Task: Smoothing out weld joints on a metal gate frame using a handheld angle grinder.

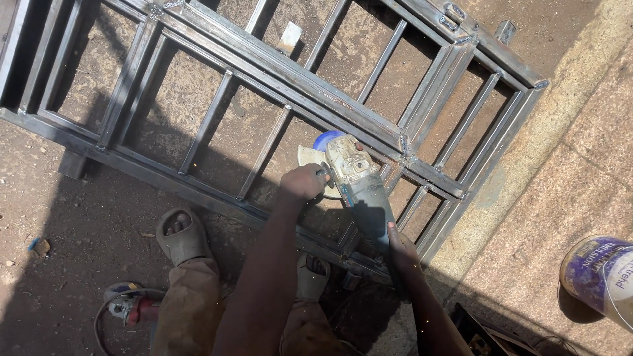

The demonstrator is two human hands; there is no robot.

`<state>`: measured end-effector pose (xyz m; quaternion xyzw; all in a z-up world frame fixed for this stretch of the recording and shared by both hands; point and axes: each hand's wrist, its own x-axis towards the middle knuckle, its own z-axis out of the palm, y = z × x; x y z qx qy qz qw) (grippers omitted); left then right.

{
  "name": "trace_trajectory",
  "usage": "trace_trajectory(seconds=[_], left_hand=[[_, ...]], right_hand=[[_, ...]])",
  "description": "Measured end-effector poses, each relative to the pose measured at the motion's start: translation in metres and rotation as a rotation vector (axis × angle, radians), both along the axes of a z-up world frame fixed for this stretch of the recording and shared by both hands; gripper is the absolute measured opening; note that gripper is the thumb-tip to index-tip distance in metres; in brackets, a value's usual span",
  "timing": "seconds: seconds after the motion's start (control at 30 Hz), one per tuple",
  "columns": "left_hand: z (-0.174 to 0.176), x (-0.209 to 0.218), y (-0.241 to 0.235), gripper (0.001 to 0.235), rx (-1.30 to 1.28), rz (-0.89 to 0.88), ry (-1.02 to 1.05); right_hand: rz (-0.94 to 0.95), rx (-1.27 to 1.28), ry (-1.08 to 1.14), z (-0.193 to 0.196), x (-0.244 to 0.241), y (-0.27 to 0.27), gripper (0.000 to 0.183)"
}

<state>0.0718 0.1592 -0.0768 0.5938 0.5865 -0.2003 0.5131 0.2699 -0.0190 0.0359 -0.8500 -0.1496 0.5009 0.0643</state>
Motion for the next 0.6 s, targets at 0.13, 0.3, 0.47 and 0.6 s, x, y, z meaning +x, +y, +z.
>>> trace_trajectory(seconds=[0.13,0.3,0.47,0.6], left_hand=[[0.014,0.0,0.0,0.046,-0.039,-0.07,0.026],[0.018,-0.01,0.012,0.05,-0.136,-0.133,-0.074],[-0.014,-0.045,-0.022,0.042,0.119,0.045,-0.112],[0.022,-0.096,-0.007,0.035,0.188,0.207,-0.083]], right_hand=[[-0.052,-0.005,0.058,-0.028,0.019,-0.021,0.089],[-0.119,-0.185,-0.082,-0.007,-0.015,0.002,0.083],[-0.416,-0.067,-0.069,0.039,-0.065,0.035,0.064],[-0.188,0.023,-0.073,0.018,-0.079,0.042,0.057]])
